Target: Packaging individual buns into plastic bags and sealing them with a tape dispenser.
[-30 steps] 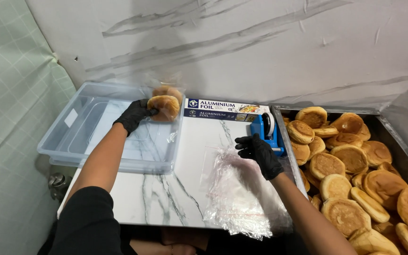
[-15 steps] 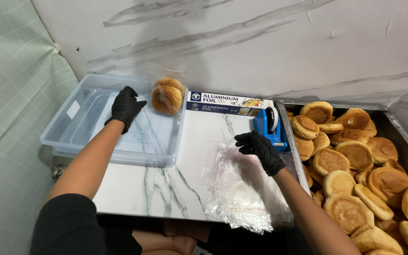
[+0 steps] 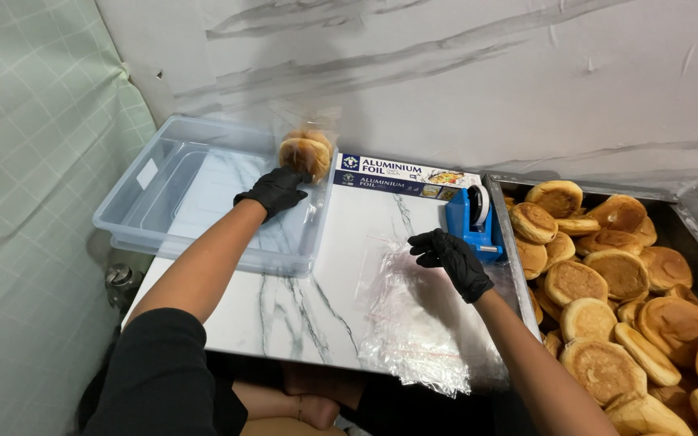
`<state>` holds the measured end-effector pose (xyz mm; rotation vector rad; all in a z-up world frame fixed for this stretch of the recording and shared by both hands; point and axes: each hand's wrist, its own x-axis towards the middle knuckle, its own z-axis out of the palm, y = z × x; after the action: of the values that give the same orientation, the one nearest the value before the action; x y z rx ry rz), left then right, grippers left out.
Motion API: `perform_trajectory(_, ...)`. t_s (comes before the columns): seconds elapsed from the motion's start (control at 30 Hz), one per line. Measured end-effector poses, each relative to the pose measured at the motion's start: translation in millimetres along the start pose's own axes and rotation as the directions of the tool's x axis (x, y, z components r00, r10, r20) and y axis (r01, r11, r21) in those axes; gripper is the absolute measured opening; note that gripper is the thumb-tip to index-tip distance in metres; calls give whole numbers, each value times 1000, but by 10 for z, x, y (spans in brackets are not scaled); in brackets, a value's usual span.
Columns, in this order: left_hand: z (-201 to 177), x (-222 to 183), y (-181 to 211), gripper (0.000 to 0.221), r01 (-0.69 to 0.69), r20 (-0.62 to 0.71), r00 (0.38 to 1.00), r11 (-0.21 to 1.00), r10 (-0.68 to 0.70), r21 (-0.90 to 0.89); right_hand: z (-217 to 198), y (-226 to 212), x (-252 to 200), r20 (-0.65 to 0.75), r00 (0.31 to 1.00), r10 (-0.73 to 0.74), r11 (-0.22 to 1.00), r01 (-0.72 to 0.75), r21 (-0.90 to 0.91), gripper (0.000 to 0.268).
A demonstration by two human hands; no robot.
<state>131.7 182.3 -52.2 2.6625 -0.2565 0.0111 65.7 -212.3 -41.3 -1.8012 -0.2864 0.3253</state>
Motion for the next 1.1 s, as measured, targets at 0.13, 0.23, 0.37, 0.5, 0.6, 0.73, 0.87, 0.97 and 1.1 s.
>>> perform_trajectory(0.13, 127, 186, -171, 43, 10, 27, 1000, 998, -12, 69, 5, 34, 14, -4, 1000, -13, 1000, 13, 4, 52)
perform_trajectory(0.23, 236, 263, -310, 41, 130, 7, 991, 987, -132, 97, -11, 34, 25, 8, 999, -32, 999, 32, -27, 49)
perform_trajectory(0.37, 325, 48, 130, 24, -186, -425, 825, 889, 372, 418, -69, 18, 33, -42, 996, -76, 996, 74, -49, 45)
perform_trajectory(0.5, 265, -796, 1546, 13, -536, -436, 769, 844, 469, -38, -256, 137, 108, -144, 977, -156, 987, 147, -67, 41)
perform_trajectory(0.6, 794, -838, 1829, 76, -418, 16, 908, 907, 419, -51, -335, 225, 161, -250, 961, -119, 992, 102, -79, 36)
perform_trajectory(0.73, 1157, -717, 1906, 108, -308, 211, 931, 951, 299, 12, -281, 205, 139, -300, 948, -102, 995, 92, -49, 31)
perform_trajectory(0.87, 1440, -594, 1765, 76, -383, 16, 924, 921, 383, 77, -241, 222, 161, -270, 958, -92, 993, 69, -95, 27)
perform_trajectory(0.97, 1699, -539, 1627, 63, -385, -111, 915, 922, 387, 41, -177, 182, 130, -231, 969, -87, 988, 55, -142, 26)
perform_trajectory(1.1, 1756, -506, 1561, 55, -361, -243, 910, 930, 336, -65, -49, 32, -8, -266, 945, -191, 933, 91, -348, 47)
